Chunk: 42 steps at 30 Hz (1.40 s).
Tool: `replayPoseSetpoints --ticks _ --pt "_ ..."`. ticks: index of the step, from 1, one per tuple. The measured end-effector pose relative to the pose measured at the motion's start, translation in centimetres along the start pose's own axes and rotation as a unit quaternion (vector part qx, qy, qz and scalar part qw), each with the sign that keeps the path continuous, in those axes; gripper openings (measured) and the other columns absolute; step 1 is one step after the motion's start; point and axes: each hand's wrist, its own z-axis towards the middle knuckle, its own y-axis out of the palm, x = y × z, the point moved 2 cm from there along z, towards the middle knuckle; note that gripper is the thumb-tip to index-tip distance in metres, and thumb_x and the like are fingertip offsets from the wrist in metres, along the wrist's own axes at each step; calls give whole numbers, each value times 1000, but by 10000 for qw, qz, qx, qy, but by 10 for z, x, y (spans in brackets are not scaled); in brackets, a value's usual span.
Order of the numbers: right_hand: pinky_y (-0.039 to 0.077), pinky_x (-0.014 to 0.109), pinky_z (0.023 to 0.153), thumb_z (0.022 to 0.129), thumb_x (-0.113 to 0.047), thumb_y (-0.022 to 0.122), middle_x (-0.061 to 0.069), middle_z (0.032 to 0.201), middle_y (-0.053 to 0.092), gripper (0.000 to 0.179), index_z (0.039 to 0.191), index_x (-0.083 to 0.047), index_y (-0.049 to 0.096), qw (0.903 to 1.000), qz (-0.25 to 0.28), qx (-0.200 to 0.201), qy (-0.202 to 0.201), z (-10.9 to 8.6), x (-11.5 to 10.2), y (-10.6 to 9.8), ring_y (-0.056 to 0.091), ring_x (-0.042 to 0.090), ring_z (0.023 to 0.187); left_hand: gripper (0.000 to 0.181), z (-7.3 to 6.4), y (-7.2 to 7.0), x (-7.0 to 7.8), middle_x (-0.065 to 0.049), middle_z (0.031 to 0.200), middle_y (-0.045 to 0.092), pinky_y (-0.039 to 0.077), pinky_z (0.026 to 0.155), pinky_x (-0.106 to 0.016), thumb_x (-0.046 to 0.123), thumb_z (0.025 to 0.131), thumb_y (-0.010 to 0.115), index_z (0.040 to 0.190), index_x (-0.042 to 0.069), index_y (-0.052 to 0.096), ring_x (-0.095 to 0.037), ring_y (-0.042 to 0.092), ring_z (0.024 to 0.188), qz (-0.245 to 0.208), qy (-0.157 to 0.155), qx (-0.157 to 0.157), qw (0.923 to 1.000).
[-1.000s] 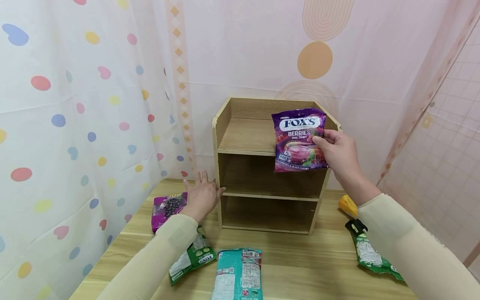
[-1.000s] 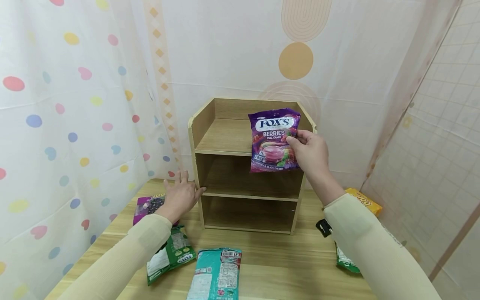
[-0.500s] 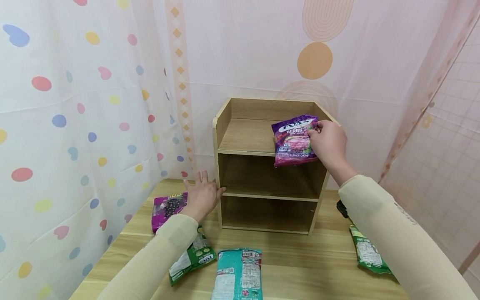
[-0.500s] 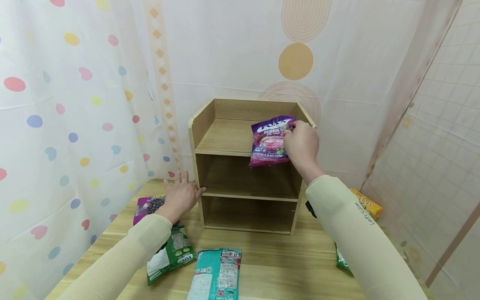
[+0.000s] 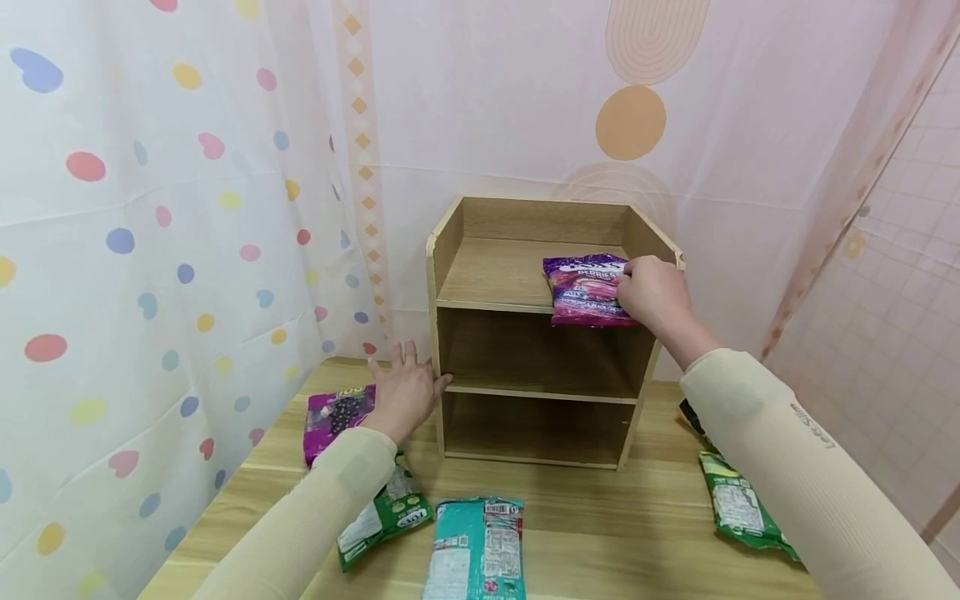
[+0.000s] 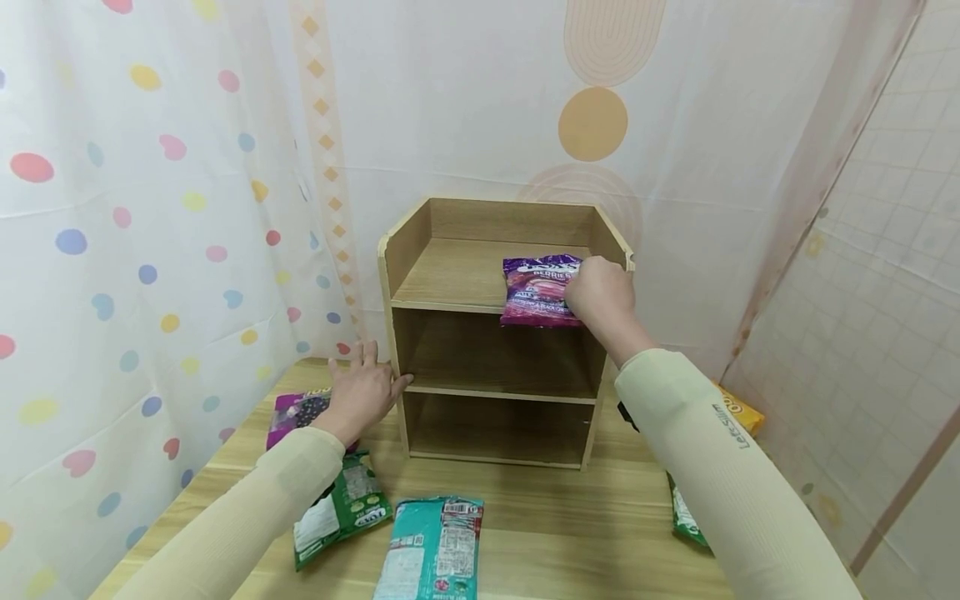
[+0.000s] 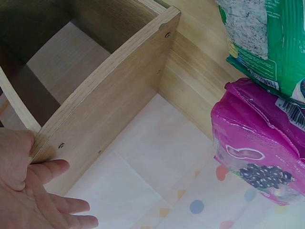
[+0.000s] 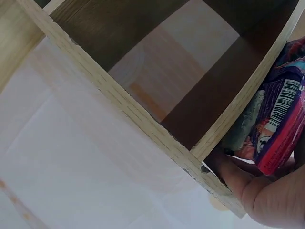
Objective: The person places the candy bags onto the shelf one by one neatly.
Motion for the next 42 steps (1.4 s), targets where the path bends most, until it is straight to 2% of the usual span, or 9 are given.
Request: replayPoseSetpoints --ticks 6,10,12,17,21,26,29,35,42 --pt "48 58 88 99 -13 46 27 121 64 31 115 4 67 9978 -217 379 -490 -8 -7 6 61 46 108 53 -1 1 0 -31 152 32 15 102 -79 47 104 45 129 5 66 -49 21 143 -48 -6 -8 10000" --pt "44 55 99 98 -12 53 22 135 58 33 127 1 65 9856 109 893 -1434 -16 -12 11 55 42 123 53 -1 0 1 -31 151 34 16 102 -78 48 103 46 128 6 67 -49 24 143 -21 -4 18 10000" --pt "44 54 100 96 -8 59 23 132 59 30 123 0 67 9644 234 1277 -2306 -21 -12 15 56 41 122 53 -1 0 1 -31 151 35 17 102 -78 48 103 45 128 6 67 -49 25 142 -2 0 36 10000" --pt "48 53 95 89 -8 71 22 121 65 30 117 -1 71 8801 94 2213 -4199 -33 -7 25 62 39 112 52 -1 0 1 -31 148 38 18 102 -78 47 103 47 126 6 68 -49 27 141 9 18 129 9999" --pt "51 54 86 93 -26 69 20 116 67 34 117 -3 71 8508 -64 2609 -4561 -38 0 32 64 38 102 52 0 1 1 -31 148 38 18 102 -78 47 103 47 127 6 68 -49 27 141 3 6 136 9999" --pt "53 54 78 102 -45 49 19 109 67 48 115 -4 71 8372 -407 2850 -4649 -41 6 36 65 38 95 53 1 2 0 -31 149 37 17 102 -78 48 103 46 129 6 66 -49 25 142 37 -9 83 10000" --pt "53 53 75 99 -37 57 19 110 66 38 116 -6 70 8323 -711 2863 -4694 -42 10 39 65 38 93 53 1 2 0 -32 149 36 18 102 -78 48 103 46 130 6 66 -50 25 141 54 -7 79 10000" --pt "54 52 70 81 -15 79 19 112 64 38 116 -8 69 8449 -963 2741 -4491 -43 19 45 63 39 93 53 0 1 0 -31 150 36 18 102 -78 48 103 46 130 6 65 -49 25 142 37 -7 64 10000" --pt "55 51 69 83 -11 77 18 111 65 35 117 -8 69 8547 -1046 2683 -4319 -43 18 46 64 39 93 53 0 1 0 -31 150 36 19 101 -78 47 103 47 129 6 66 -50 26 141 45 4 106 9999"
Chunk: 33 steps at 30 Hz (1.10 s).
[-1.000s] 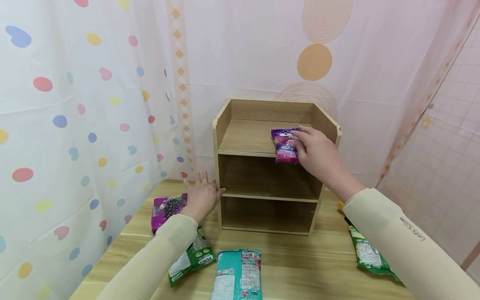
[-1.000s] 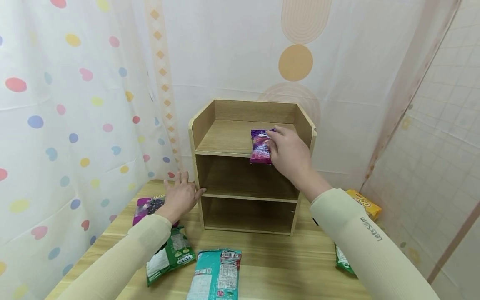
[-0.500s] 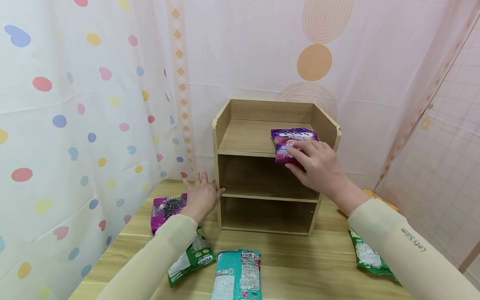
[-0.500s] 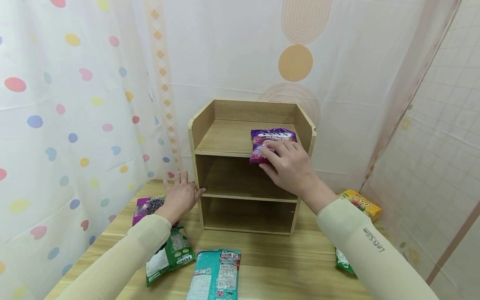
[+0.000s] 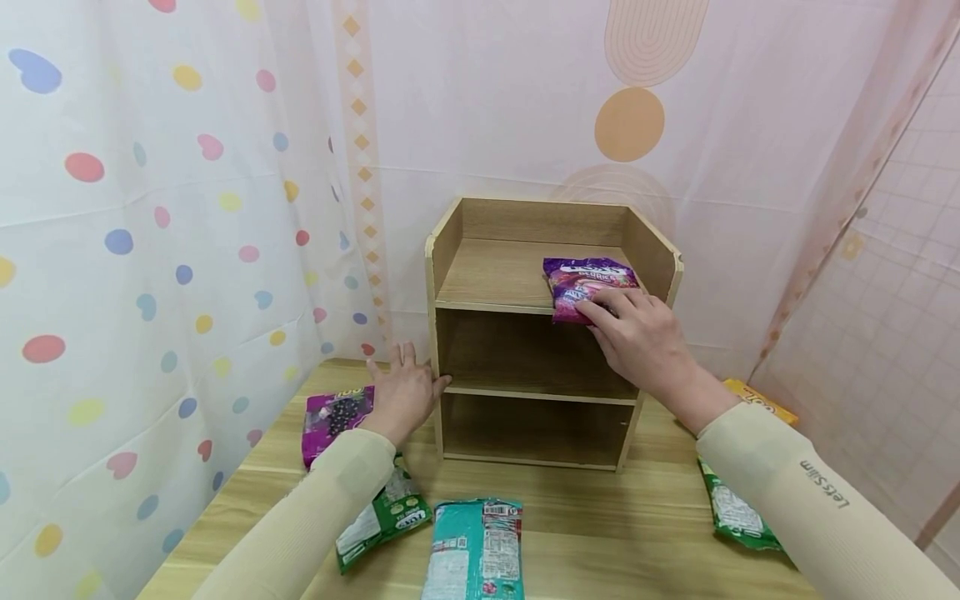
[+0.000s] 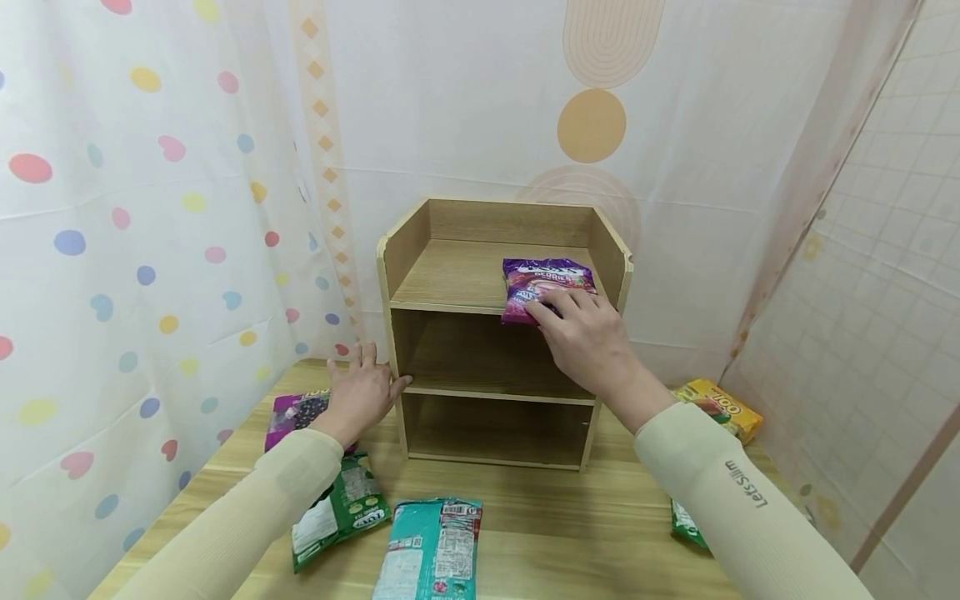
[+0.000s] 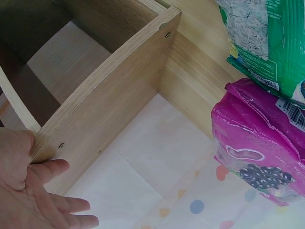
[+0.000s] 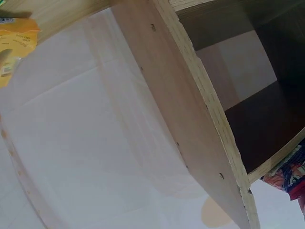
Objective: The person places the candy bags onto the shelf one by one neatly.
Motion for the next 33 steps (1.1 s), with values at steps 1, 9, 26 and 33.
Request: replayPoseSetpoints --ticks 1,9,26,33 --pt "55 51 70 83 -11 77 17 110 65 35 117 -9 70 10000 -19 -14 28 1 0 0 64 39 93 53 0 0 0 -31 150 36 19 101 -78 47 103 46 129 6 66 -50 26 141 -6 -2 -2 10000" --pt "55 52 77 87 -9 72 17 110 67 29 116 -6 71 9985 -68 -241 478 4 3 2 64 39 97 53 -1 -1 2 -31 149 37 19 101 -78 48 103 47 129 6 66 -49 27 141 -42 -1 10 10000" --pt "49 56 89 85 -13 75 24 116 60 42 122 1 65 9985 128 -291 435 -6 6 3 57 43 105 52 -2 -1 3 -30 149 38 19 102 -78 47 103 47 128 7 67 -49 26 141 -55 17 26 10000" --pt "51 52 71 88 -16 69 22 105 60 32 116 0 69 9988 -237 135 402 -12 0 1 58 40 91 52 -1 -1 2 -31 150 37 19 101 -79 47 103 47 129 6 66 -49 25 142 -31 33 -18 10000"
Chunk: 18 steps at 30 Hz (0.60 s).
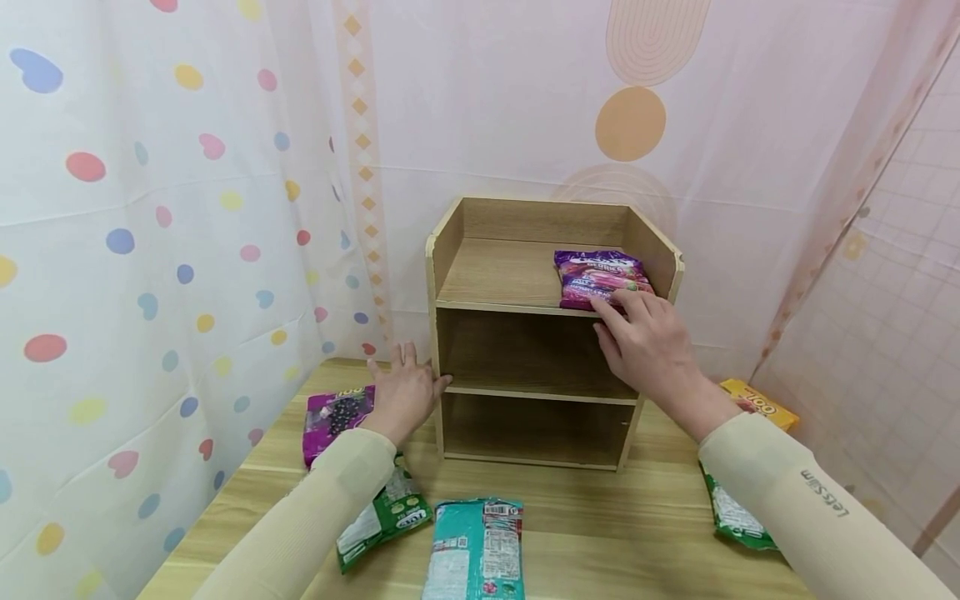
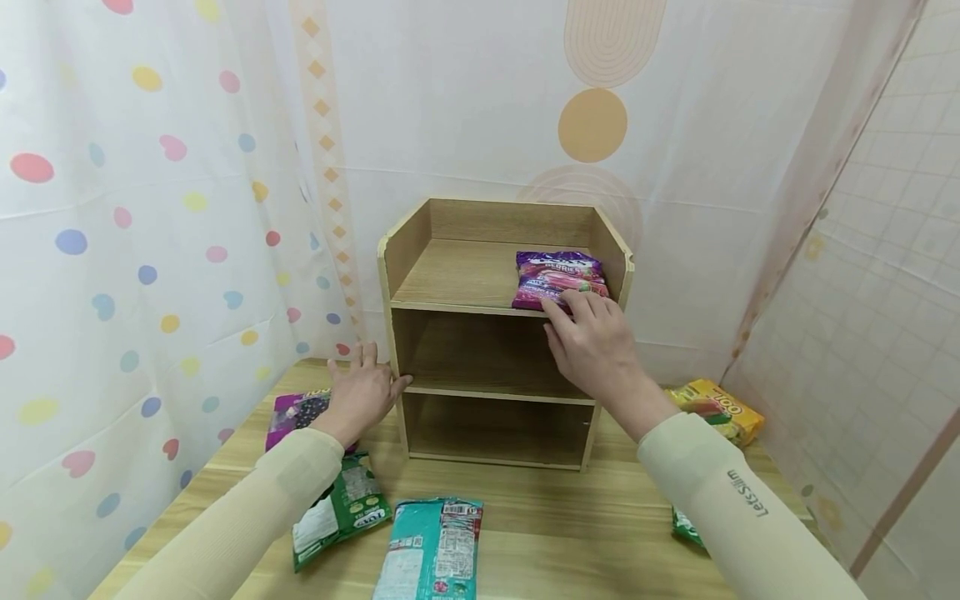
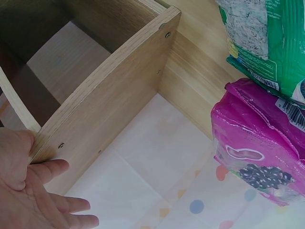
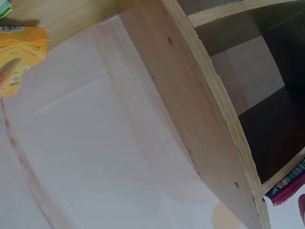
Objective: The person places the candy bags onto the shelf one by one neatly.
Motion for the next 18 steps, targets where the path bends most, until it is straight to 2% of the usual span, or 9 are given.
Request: replayPoseSetpoints --ticks 12,18 --pt "52 52 73 90 -19 67 23 108 60 36 120 0 66 9997 -200 -98 37 -5 -1 5 59 40 92 52 0 0 -3 -31 149 37 20 100 -79 47 103 46 128 6 67 -49 25 142 52 -8 18 10000" --pt "52 52 75 85 -17 71 22 106 60 40 121 0 66 9999 -108 -48 32 -6 -1 11 59 41 90 53 0 1 -3 -31 149 37 19 101 -79 47 103 46 129 6 66 -49 25 142 32 -9 20 10000"
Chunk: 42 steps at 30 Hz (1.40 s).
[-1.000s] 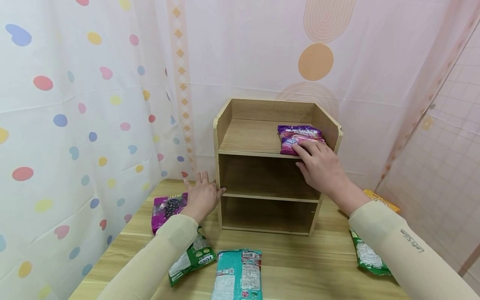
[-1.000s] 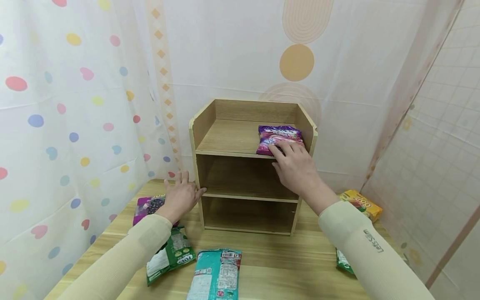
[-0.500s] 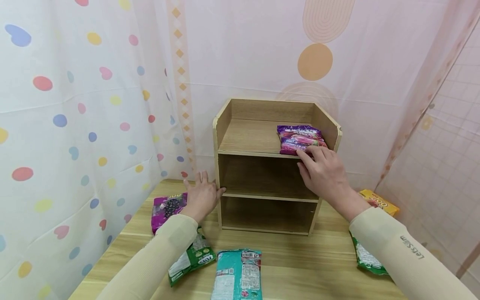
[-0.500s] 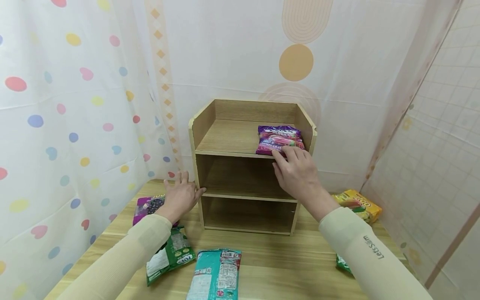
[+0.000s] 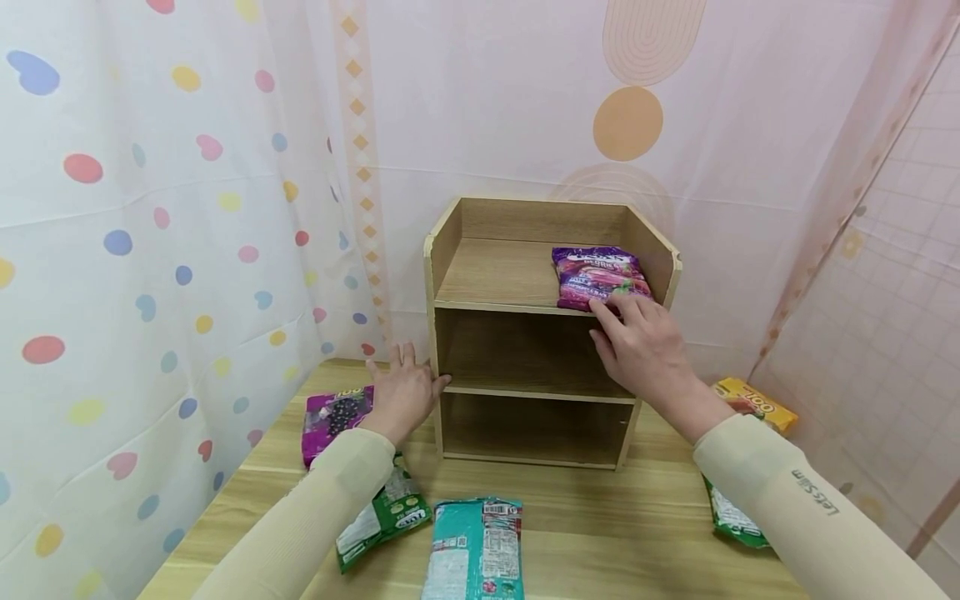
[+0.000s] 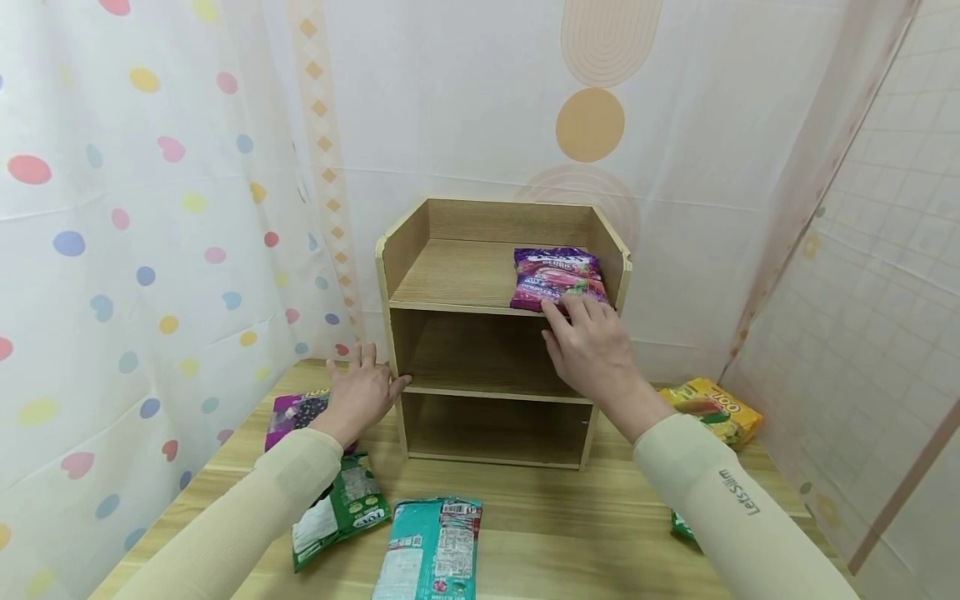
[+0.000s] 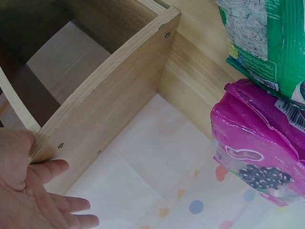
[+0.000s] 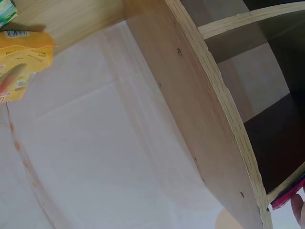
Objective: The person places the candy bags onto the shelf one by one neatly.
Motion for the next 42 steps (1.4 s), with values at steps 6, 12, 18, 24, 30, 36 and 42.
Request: replayPoseSetpoints --ticks 6,12,18,24,30,36,42 --pt "51 55 78 86 -19 73 25 106 61 43 122 2 65 9999 -49 -130 60 -1 -1 3 59 44 90 53 0 2 0 -31 148 38 19 100 -80 48 103 46 128 6 67 -49 25 141 -19 18 16 10000" --pt "51 54 82 87 -23 74 25 110 61 47 124 2 63 9988 -146 -435 172 -1 0 4 59 44 94 53 0 2 1 -31 149 37 18 100 -80 47 103 46 129 5 66 -50 24 142 -55 21 -21 10000" --pt "50 53 86 87 -27 74 25 115 60 52 128 2 61 9968 -195 -732 262 0 0 5 59 44 98 53 1 1 1 -31 149 37 18 100 -80 47 104 45 130 5 65 -50 24 142 -73 3 -40 10000" --pt "49 51 90 87 -30 75 25 119 59 58 132 2 58 9935 -259 -1050 366 1 0 6 57 43 102 53 0 1 1 -31 148 38 19 100 -79 47 103 46 130 6 66 -49 25 142 -42 4 -13 10000" --pt "49 51 91 88 -31 74 25 122 58 60 135 1 57 9912 -271 -1220 444 2 1 6 57 43 104 54 0 1 2 -31 149 37 18 100 -80 47 104 45 130 5 65 -50 25 142 -57 11 -31 10000" --pt "48 51 92 88 -32 73 25 123 58 60 135 1 56 9895 -214 -1347 473 3 2 7 56 43 105 53 1 2 1 -30 148 38 18 101 -79 48 103 45 129 6 66 -49 25 142 -92 -15 -19 10000" --pt "48 52 91 87 -30 75 25 124 58 60 135 1 55 9895 -91 -1362 471 4 3 7 56 43 104 53 1 2 0 -30 149 38 18 101 -79 47 104 45 130 6 66 -49 25 142 -63 -30 -64 10000"
